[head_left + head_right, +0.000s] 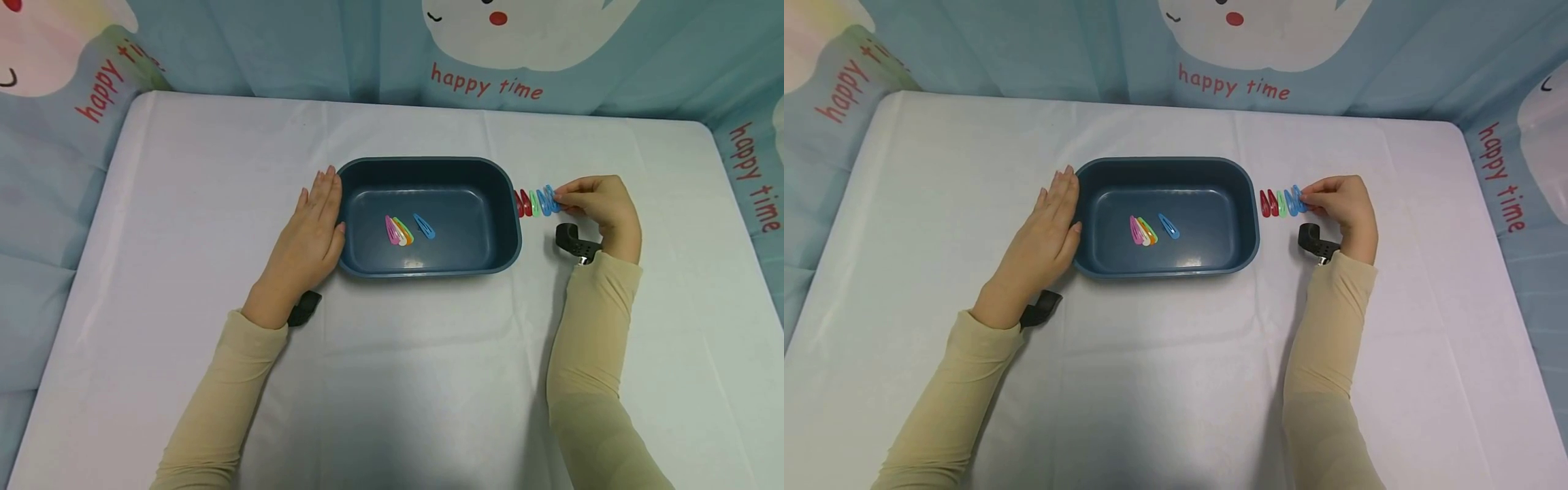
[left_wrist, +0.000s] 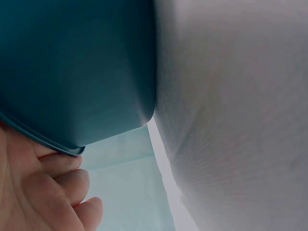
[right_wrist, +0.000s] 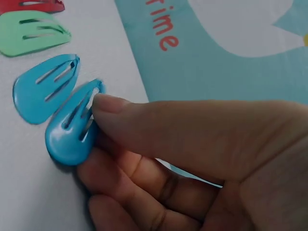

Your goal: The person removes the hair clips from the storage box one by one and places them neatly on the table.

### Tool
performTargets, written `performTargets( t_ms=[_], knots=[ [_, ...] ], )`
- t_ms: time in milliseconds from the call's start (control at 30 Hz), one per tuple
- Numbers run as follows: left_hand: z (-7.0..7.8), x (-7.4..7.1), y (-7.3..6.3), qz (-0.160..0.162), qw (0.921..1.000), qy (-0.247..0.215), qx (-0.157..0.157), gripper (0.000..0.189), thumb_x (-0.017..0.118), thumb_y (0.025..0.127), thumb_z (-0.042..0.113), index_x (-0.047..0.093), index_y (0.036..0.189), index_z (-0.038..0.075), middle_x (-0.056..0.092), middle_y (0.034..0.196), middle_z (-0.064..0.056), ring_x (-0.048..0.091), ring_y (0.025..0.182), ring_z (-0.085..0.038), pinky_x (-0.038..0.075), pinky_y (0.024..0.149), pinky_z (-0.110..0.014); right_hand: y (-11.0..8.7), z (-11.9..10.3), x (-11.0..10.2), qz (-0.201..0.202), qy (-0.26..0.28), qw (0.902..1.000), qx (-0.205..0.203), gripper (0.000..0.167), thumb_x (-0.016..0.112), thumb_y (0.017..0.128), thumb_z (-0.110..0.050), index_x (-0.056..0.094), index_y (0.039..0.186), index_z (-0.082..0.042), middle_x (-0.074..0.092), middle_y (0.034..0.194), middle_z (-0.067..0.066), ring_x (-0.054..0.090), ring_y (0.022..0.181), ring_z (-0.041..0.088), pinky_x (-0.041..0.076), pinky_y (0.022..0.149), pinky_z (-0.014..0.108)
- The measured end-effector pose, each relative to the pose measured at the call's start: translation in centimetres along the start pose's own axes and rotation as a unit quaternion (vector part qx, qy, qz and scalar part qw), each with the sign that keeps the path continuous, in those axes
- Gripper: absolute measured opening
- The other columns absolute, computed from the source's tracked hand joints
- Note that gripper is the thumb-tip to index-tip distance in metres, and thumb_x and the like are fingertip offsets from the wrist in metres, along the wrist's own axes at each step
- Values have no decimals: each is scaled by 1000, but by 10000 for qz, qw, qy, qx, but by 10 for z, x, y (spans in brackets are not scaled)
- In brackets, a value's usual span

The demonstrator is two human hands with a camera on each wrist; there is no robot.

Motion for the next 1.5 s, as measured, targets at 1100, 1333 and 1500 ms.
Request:
performTargets(
  t_ms=[1100, 1333, 1500],
  knots=[
    [0, -2, 7, -25, 9999, -2, 102, 59, 36, 99, 16, 13, 147, -9, 9, 155, -20, 5, 143, -28, 5, 114, -43, 0, -1, -4, 164, -542, 9978, 343, 6, 74, 82, -24, 75, 76, -25, 62, 65, -16, 54, 63, 5, 40, 59, 22],
    [2, -11, 24, 18, 9997, -2, 237, 59, 34, 99, 17, 12, 147, -9, 9, 155, -21, 2, 144, -26, 4, 114, -42, 4, -9, -19, 466, 683, 9955, 466, 14, 74, 81, -8, 75, 70, -16, 65, 64, -12, 59, 59, 2, 47, 56, 13],
    [4, -15, 30, 21, 9997, 28, 245, 59, 32, 99, 17, 12, 147, -9, 8, 155, -21, 3, 144, -27, 3, 114, -41, 4, -17, -27, 762, 1246, 9876, 578, 12, 74, 78, -3, 74, 71, -12, 65, 71, -9, 61, 61, 3, 49, 57, 13]
  ],
)
Point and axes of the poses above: each hand's wrist, its own y-axis towards the middle knuckle, its own x-axis out of the palm, z = x × y, the point moved 6 cm from there along y, towards the middle knuckle
